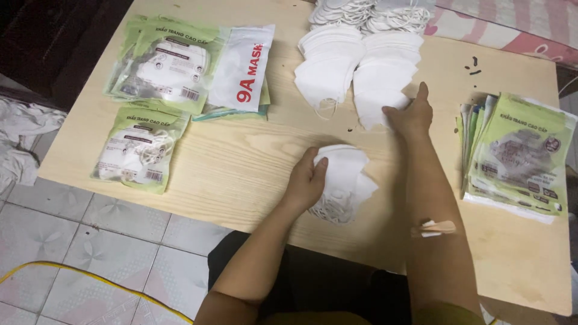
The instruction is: Packaging stacks of white face masks into plastic bags
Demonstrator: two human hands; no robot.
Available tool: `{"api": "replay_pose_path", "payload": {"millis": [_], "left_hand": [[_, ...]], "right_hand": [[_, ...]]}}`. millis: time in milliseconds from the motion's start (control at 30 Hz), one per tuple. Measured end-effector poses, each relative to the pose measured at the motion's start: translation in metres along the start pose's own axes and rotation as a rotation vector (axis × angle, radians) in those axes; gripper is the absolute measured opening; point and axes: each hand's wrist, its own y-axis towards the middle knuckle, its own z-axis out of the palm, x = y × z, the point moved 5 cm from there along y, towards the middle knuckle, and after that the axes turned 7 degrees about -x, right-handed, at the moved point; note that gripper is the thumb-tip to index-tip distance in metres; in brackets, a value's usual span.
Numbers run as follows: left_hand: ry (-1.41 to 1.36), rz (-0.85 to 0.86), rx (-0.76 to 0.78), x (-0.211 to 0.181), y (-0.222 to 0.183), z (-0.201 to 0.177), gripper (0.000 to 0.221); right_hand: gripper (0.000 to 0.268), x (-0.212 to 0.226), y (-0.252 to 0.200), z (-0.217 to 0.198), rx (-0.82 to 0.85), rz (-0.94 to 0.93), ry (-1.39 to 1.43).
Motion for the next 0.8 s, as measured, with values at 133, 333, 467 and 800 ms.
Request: {"api": "replay_pose_path", "payload": {"millis": [133,333,467,800], "left_hand": [[0.018,0.006,-0.016,-0.013,-0.002,-0.002,0.027],[0.041,0.034,-0.040,-0.021,-0.004,-0.003,0.028],[0.172,0.072,-0.046,-0.012,-0.004,0.001,0.032],[0.039,0.054,0.004,-0.019,-0.009,0.000,0.030]], "right_hand": [[0.074,-0.016,0.023,0.027,-0.125,0.048,0.131],[0.050,0.011,0.064,0.014,-0.418,-0.163,0.292],[0.133,0.041,0.074,0.014,-0.085,-0.019,0.198],[0.110,-0.026,0.080,0.027,0.049,0.108,0.498]]}}
